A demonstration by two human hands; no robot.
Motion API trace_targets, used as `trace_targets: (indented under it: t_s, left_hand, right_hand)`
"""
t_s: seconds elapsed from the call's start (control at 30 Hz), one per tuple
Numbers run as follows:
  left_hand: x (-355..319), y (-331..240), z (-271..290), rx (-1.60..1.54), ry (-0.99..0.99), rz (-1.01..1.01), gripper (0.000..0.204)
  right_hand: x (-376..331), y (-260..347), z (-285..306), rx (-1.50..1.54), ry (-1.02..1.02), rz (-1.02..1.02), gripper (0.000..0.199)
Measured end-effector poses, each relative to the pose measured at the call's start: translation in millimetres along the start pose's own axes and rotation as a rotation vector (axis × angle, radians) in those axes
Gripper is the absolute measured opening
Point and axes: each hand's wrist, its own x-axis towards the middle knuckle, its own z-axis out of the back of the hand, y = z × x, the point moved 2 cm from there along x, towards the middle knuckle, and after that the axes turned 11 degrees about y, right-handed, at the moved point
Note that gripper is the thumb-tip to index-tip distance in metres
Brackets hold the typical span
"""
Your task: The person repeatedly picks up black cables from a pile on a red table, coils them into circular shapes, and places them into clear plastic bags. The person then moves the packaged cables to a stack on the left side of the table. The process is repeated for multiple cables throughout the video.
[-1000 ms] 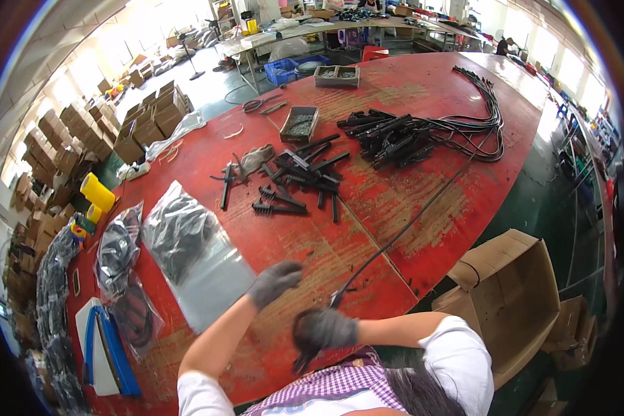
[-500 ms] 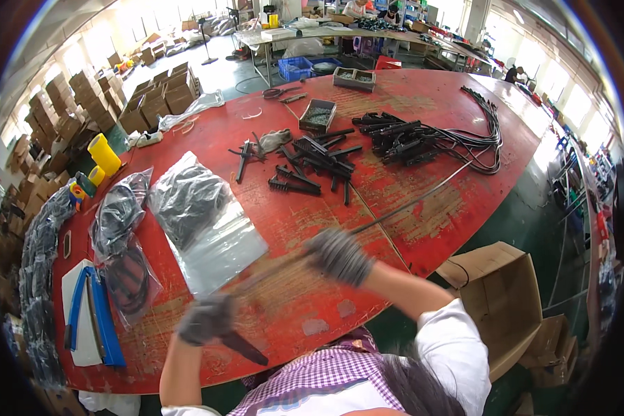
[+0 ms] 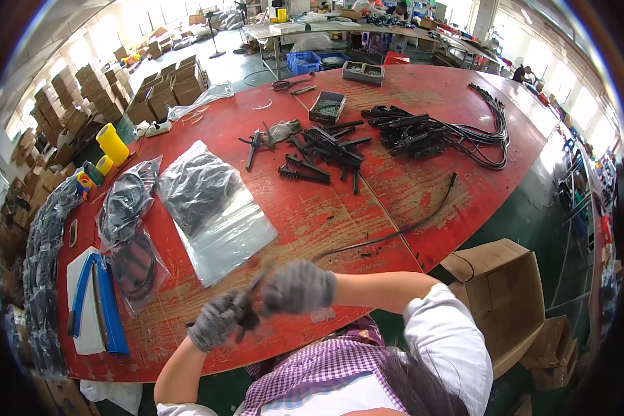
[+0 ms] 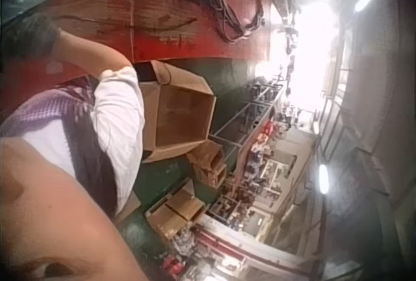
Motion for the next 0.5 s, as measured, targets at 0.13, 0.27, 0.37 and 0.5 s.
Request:
trace_targets:
  t_s: [0.13, 0.27, 0.37, 0.5]
  left_hand:
    - [-1, -2, 43, -0.042, 0.298, -0.349, 0.029]
    - [-68, 38, 140, -1.232, 0.681, -0.394, 0.039]
    - [-92, 35, 169, -0.988, 0.373, -0.610, 0.040]
    - [-64, 10, 129, -1.009, 0.412, -0.445, 0.039]
  right_hand:
    - [1, -43, -3, 0.189, 0.106, -0.567, 0.031]
    - [-135, -132, -31, 0.115, 0.202, -0.869, 0.031]
    - [-235, -163, -48, -0.022, 0.553, -0.987, 0.035]
    - [-133, -78, -35, -0.015, 0.581, -0.511, 0.035]
